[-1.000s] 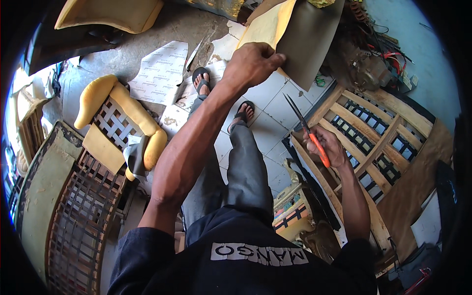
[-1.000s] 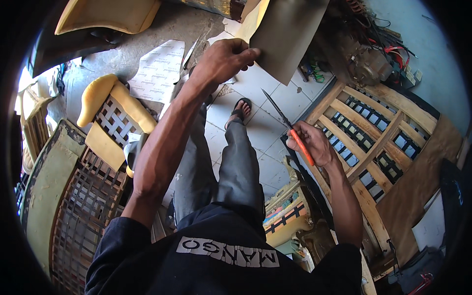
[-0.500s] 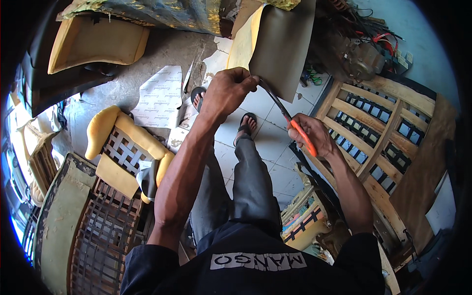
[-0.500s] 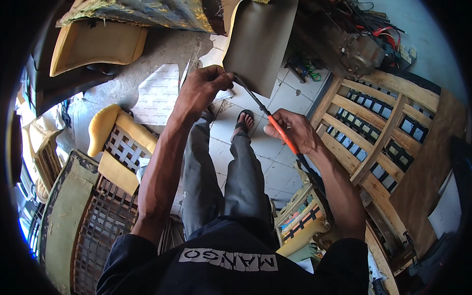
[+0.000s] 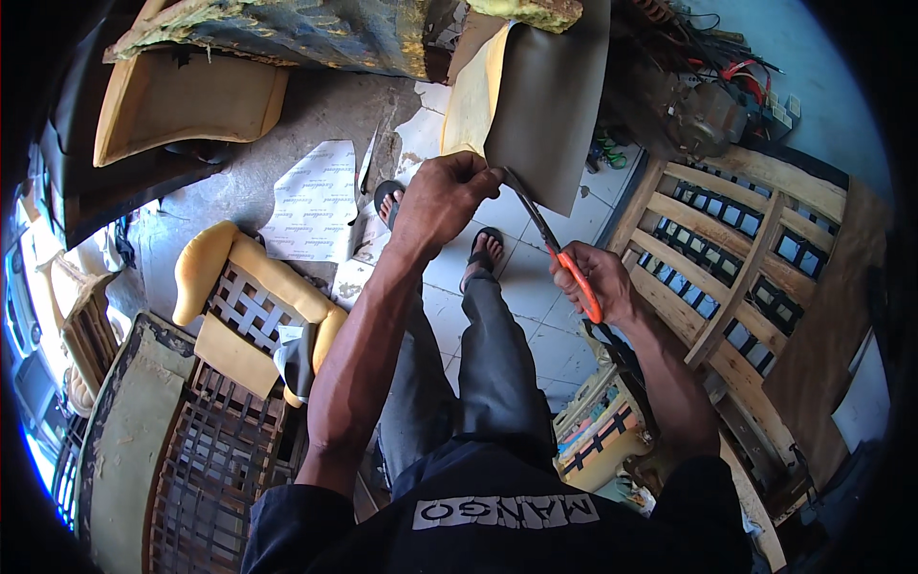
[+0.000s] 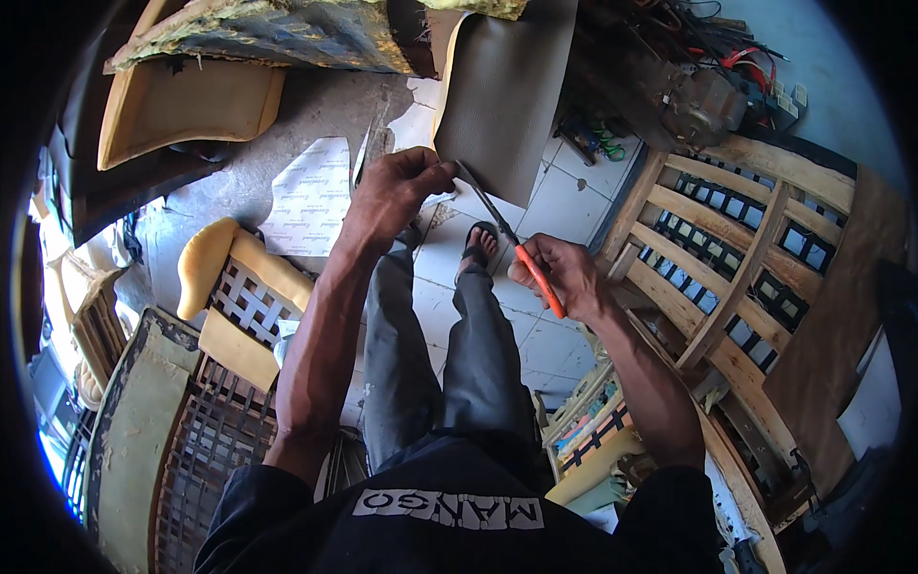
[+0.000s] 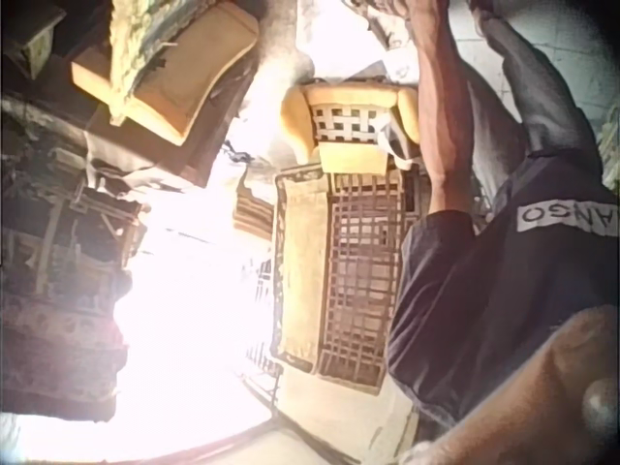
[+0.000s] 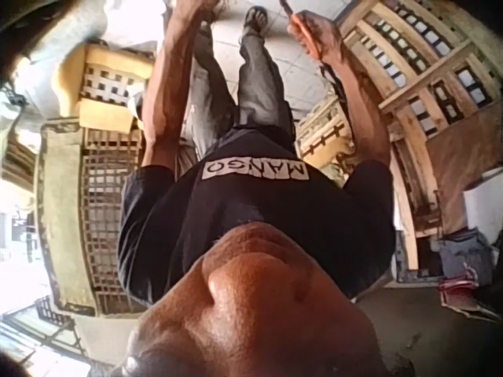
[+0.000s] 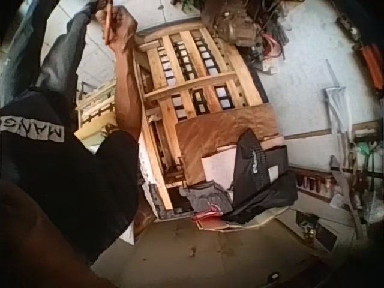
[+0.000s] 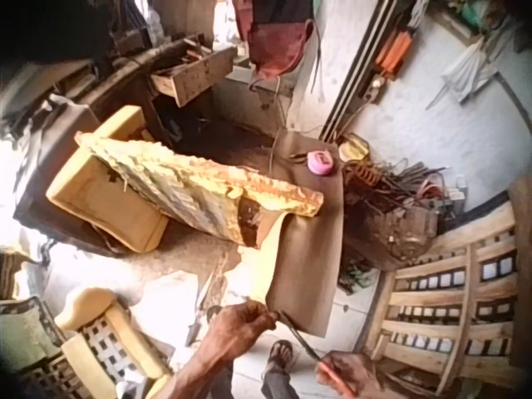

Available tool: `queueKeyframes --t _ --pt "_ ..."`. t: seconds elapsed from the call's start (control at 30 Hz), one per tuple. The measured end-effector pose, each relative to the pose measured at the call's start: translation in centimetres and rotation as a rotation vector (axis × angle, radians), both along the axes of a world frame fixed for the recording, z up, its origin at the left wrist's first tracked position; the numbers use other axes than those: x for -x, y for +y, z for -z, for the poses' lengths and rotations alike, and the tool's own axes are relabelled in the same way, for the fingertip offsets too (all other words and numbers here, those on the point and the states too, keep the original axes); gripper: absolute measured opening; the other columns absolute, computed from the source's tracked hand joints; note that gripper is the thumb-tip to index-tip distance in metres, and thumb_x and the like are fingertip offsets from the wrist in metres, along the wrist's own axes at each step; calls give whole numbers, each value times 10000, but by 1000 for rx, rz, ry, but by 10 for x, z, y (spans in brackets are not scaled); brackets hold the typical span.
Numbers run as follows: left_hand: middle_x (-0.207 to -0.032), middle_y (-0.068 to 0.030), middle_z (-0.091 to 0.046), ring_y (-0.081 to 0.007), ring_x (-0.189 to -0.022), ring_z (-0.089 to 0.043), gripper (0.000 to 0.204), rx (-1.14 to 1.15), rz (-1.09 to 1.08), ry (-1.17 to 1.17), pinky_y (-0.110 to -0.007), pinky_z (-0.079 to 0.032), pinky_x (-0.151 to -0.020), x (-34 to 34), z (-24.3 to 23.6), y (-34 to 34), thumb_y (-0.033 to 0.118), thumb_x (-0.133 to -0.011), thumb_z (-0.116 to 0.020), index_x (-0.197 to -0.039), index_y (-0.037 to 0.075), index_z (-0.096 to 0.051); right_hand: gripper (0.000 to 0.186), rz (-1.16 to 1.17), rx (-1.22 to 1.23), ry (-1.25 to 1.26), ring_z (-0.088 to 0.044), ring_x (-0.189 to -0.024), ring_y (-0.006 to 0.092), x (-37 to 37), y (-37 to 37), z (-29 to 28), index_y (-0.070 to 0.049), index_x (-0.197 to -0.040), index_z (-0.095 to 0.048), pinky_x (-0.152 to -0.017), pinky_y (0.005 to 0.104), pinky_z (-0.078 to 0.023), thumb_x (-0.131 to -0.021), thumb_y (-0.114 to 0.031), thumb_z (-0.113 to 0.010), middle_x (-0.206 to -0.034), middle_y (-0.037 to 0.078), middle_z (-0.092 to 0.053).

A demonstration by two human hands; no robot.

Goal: The person cuts a piece of upholstery fabric using shears and then wraps it around a foam chair component while checking the fit.

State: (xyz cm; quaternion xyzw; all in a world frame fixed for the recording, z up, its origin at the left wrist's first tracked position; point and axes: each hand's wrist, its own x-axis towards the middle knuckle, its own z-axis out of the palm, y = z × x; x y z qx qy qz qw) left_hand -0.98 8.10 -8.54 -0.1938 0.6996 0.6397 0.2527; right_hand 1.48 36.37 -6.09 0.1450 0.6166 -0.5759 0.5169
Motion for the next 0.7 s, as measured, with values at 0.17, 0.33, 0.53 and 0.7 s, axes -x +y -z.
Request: queueKeyframes --t 0.17,0.33,0.53,0.7 --pt "-885 -87 -772 -154 -805 -689 320 -13 16 -16 -325 -519 -781 3 -5 -1 312 -961 -688 -946 -5 -735 95 120 72 44 -450 -548 45 -14 -18 5 -49 -955 -604 -442 192 -436 -987 -134 -575 -742 16 -540" --pt "-871 -77 -769 -140 -805 -685 310 5 55 -35 -319 -514 -777 7 -13 -5 310 -960 -686 -941 5 -735 206 161 48 109 -446 -538 40 -38 -42 0 -73 -932 -617 -460 197 -430 -1025 -251 -570 -732 -21 -534" --pt "-822 -27 -724 -72 -730 -562 283 -19 46 -55 -279 -434 -683 8 -10 -2 287 -974 -701 -857 29 -705 329 351 85 -35 -504 -542 67 -39 -50 16 -43 -1037 -653 -445 240 -455 -988 -359 -725 -700 -6 -553" --pt "-824 -42 -735 -92 -738 -600 302 -27 61 -103 -285 -463 -709 9 -13 0 312 -970 -691 -881 23 -702 316 289 -67 24 -491 -514 74 -30 -77 1 -88 -869 -600 -440 237 -451 -1062 -333 -545 -680 -6 -533"
